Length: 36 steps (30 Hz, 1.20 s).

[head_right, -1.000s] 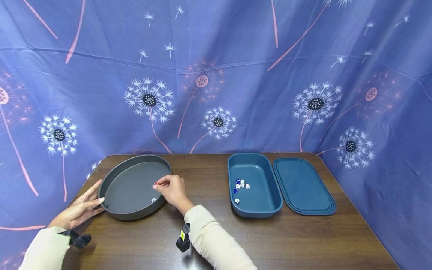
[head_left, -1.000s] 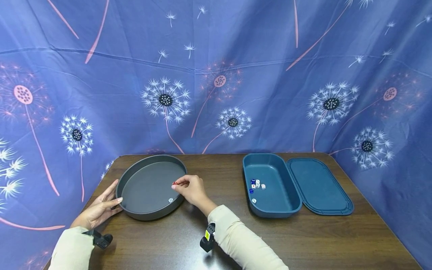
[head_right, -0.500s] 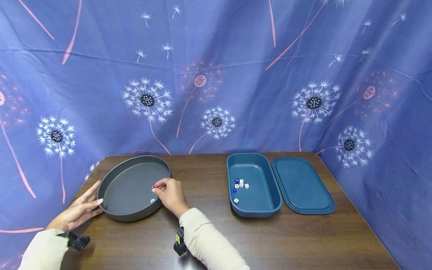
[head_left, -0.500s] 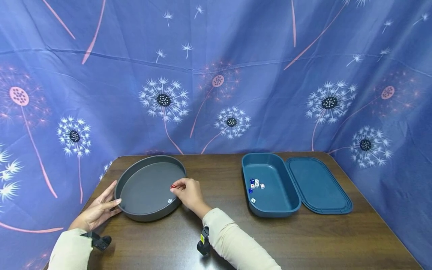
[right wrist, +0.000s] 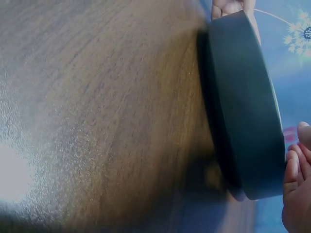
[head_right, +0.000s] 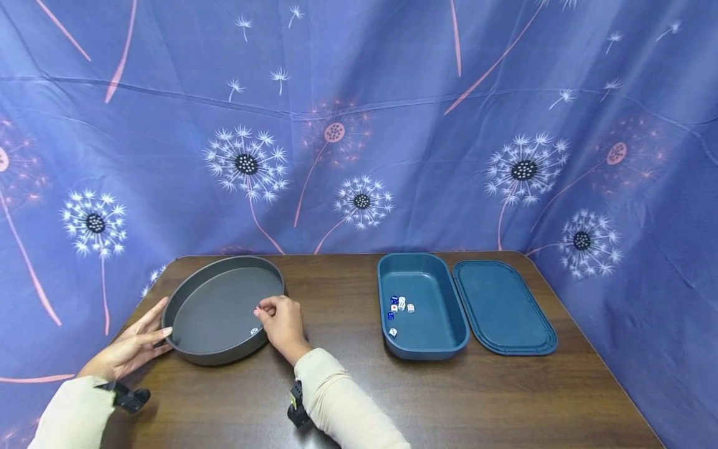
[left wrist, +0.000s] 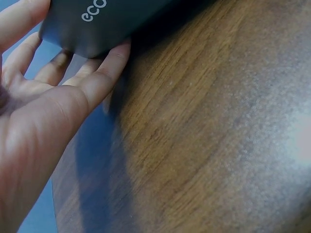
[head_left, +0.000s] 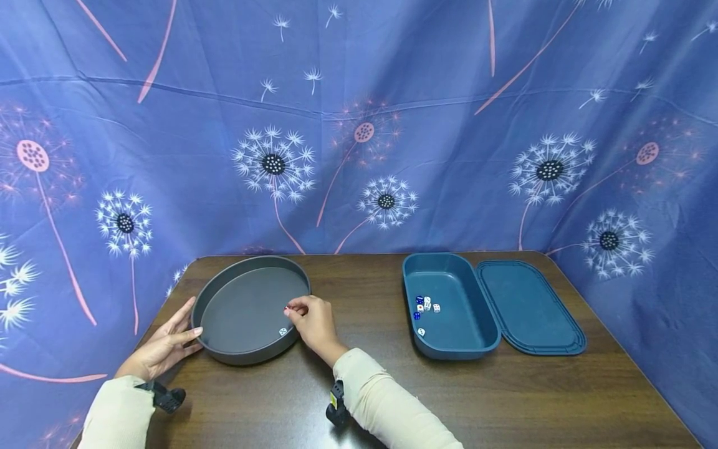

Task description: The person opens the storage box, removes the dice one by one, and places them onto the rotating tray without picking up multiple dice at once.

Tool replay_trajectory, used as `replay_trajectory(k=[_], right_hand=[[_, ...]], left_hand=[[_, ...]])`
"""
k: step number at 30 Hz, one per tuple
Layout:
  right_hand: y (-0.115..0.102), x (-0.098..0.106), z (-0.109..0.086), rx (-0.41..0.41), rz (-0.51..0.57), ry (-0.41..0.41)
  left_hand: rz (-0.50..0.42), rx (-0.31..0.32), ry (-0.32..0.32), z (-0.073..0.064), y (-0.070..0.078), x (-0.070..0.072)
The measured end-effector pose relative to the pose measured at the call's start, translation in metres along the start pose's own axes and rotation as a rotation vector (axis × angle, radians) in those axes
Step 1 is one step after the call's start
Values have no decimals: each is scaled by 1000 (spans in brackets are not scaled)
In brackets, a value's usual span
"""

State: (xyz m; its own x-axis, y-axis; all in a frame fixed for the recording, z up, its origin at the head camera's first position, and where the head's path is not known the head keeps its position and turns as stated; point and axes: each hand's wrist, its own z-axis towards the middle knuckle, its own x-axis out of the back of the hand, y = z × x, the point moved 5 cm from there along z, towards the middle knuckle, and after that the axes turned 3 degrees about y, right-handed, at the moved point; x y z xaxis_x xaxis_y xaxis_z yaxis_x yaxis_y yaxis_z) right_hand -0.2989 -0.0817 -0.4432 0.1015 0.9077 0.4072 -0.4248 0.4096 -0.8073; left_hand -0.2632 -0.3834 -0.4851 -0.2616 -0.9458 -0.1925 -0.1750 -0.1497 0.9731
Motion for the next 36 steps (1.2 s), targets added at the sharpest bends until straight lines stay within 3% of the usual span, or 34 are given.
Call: replay_trajectory(k=[9, 17, 26, 36], right_hand=[[3, 22, 9, -61, 51, -53], [14, 56, 19, -88, -6, -118], [25, 97, 25, -121, -91, -187], [47, 138, 21, -132, -111, -171]], left_hand=[[-10, 30, 25, 1, 2, 2], [3, 31, 33, 0, 1, 3], [-28, -2, -6, -2, -1, 3], [-29, 14, -2, 0, -1, 2]])
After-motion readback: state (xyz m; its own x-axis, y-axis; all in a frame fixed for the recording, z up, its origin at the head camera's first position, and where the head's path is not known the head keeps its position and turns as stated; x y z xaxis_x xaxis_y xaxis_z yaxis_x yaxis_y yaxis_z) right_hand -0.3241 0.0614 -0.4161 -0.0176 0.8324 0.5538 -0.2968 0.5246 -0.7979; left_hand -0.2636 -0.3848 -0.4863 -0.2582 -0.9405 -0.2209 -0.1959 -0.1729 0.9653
